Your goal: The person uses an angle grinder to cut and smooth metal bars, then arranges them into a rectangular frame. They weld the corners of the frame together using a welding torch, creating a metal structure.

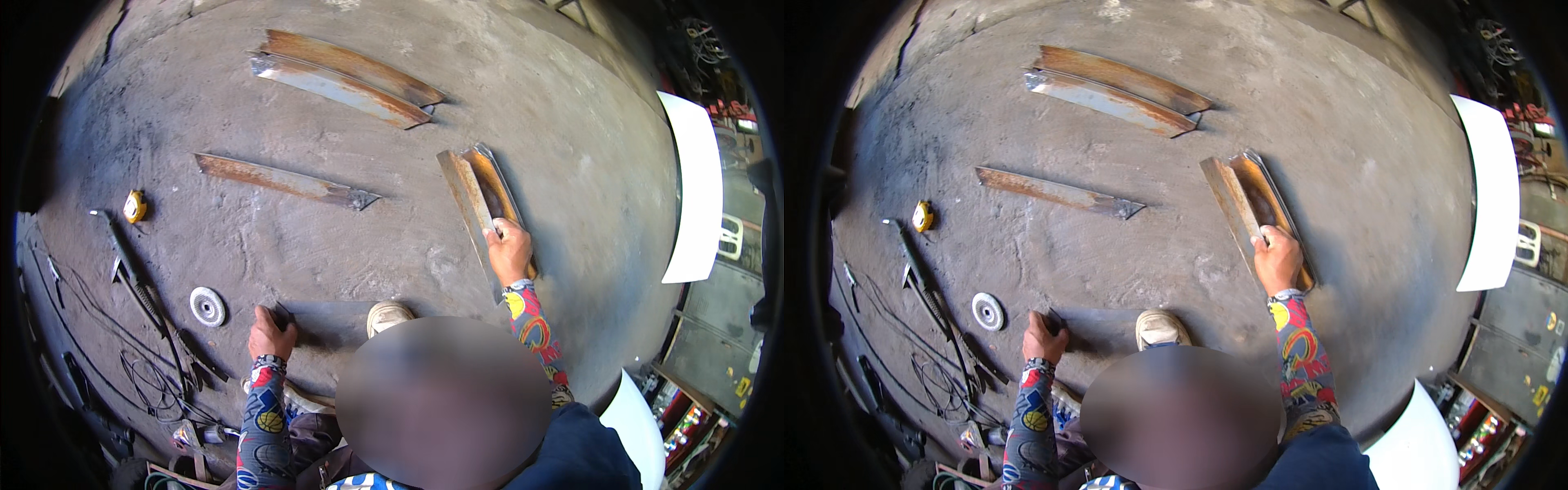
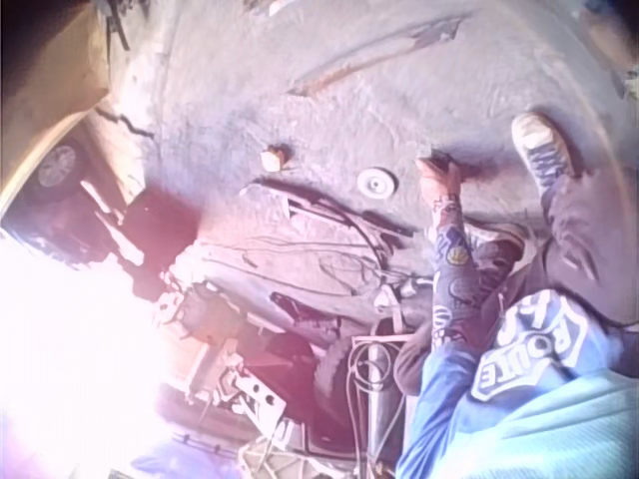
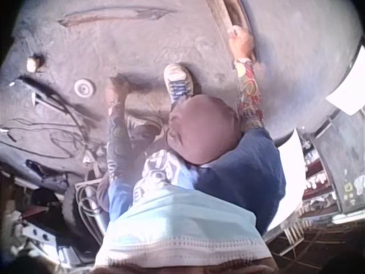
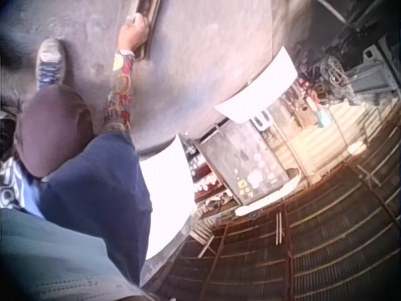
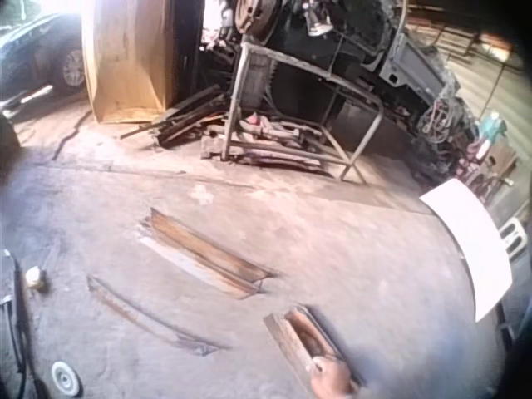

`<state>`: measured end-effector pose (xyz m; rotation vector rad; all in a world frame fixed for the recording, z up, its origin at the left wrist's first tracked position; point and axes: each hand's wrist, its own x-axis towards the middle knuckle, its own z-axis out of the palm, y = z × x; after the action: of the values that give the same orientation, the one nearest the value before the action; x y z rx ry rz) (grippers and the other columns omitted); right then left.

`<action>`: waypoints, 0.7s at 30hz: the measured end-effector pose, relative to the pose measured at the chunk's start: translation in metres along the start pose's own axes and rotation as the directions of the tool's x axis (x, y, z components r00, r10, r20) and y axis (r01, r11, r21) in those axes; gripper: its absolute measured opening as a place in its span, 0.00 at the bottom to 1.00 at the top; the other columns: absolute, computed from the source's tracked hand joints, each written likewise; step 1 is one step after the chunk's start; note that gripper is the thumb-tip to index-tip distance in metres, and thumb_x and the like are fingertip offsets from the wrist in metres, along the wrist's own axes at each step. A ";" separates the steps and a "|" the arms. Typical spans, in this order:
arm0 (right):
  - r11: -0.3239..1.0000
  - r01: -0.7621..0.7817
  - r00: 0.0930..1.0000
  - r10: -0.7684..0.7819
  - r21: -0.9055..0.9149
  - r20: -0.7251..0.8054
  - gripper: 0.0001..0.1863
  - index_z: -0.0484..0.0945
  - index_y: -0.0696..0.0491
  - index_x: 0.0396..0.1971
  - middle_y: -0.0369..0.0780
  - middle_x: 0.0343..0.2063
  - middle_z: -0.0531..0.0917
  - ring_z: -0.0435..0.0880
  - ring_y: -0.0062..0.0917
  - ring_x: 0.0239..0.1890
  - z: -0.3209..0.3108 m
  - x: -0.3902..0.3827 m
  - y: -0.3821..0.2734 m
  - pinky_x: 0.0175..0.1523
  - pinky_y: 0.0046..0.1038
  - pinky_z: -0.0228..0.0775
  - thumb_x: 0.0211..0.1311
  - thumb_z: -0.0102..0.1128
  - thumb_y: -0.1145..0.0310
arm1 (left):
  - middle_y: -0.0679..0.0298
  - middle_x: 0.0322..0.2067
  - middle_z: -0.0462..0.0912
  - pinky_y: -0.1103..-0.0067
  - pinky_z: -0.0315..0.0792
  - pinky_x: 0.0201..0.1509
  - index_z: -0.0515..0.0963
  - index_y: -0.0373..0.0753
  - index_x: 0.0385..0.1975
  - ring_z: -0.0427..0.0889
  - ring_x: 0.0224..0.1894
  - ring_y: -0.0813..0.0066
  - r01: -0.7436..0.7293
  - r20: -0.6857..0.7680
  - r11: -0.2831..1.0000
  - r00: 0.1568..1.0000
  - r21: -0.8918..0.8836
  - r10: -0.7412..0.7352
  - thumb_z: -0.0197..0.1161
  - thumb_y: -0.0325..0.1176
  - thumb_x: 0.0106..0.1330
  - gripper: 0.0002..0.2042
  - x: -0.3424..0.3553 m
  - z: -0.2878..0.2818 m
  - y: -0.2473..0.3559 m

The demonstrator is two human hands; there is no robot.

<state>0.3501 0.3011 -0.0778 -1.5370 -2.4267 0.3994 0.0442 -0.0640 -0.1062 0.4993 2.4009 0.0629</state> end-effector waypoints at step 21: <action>0.738 0.573 0.640 -0.674 0.357 0.368 0.17 0.83 0.55 0.40 0.47 0.38 0.86 0.85 0.49 0.41 0.118 0.125 -0.356 0.48 0.42 0.78 0.61 0.70 0.57 | 0.61 0.25 0.85 0.73 0.77 0.36 0.82 0.30 0.37 0.81 0.30 0.80 -0.257 -0.253 0.620 0.963 -0.742 0.096 0.72 0.37 0.66 0.14 0.121 -0.176 -0.011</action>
<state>-0.0423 0.2567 -0.0550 -0.4364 -2.9542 0.9264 -0.1553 -0.0145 -0.0470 0.3099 2.2030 1.2367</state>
